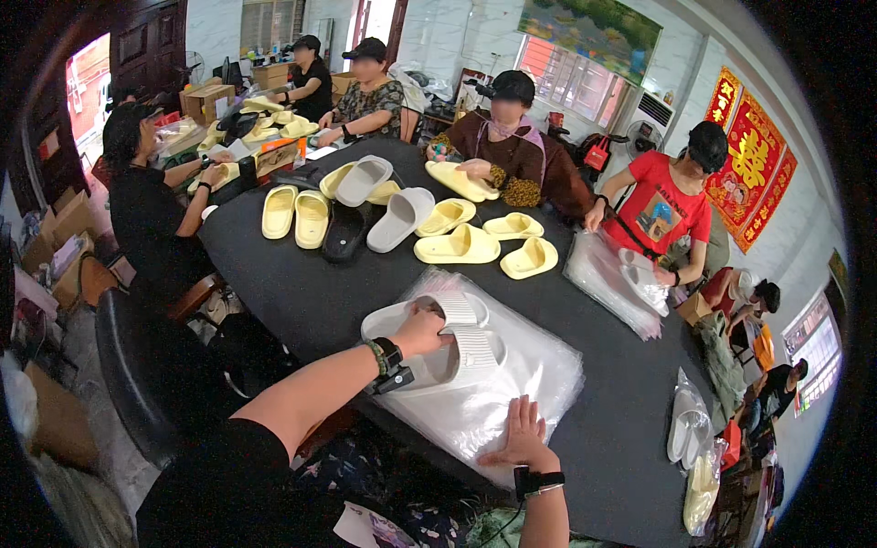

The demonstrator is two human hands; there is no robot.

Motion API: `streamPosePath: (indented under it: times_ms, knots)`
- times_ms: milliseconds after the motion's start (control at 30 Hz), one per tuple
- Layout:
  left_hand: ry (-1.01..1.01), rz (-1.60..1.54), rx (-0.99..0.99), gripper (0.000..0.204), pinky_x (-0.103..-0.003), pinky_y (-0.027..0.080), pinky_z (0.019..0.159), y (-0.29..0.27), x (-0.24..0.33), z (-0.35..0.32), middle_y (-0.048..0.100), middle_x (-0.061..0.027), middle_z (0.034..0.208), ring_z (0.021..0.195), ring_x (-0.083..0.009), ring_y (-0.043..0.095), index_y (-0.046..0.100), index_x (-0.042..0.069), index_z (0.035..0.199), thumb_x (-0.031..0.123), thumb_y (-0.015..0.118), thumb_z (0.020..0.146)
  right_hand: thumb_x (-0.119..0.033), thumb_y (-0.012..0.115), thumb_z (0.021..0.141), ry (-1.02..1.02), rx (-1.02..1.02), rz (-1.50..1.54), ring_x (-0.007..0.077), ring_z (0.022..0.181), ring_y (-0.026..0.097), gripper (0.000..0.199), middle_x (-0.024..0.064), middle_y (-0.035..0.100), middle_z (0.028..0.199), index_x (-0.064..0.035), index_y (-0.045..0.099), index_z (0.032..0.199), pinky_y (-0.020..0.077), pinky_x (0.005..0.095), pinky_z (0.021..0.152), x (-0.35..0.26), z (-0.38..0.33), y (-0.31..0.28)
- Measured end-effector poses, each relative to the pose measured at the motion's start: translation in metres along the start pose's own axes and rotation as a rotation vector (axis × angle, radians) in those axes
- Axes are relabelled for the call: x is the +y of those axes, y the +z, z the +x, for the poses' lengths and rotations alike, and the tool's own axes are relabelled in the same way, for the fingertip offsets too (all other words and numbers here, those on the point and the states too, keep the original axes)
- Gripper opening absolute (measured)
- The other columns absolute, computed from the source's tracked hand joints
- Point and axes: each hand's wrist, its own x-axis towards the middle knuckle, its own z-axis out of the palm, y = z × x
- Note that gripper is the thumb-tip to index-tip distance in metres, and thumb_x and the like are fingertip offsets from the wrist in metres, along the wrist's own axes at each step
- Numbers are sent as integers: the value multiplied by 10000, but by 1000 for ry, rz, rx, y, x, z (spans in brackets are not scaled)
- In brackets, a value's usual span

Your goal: The recorder is picking up pairs of sandals from a large bag and packing them into clear plastic bags on a table in a manufacturing or assembly setting.

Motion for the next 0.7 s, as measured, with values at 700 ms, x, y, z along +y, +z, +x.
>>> streamPosePath:
  times_ms: [700]
  knots:
    - [72,489,429,247,-510,464,848,-295,-151,77,659,-201,982,973,-371,607,685,32,957,109,623,730,-755,829,393,11,-24,46,397,1461,-212,1661,266,-150,1588,12,-119,1521,-65,546,1166,7,7,6]
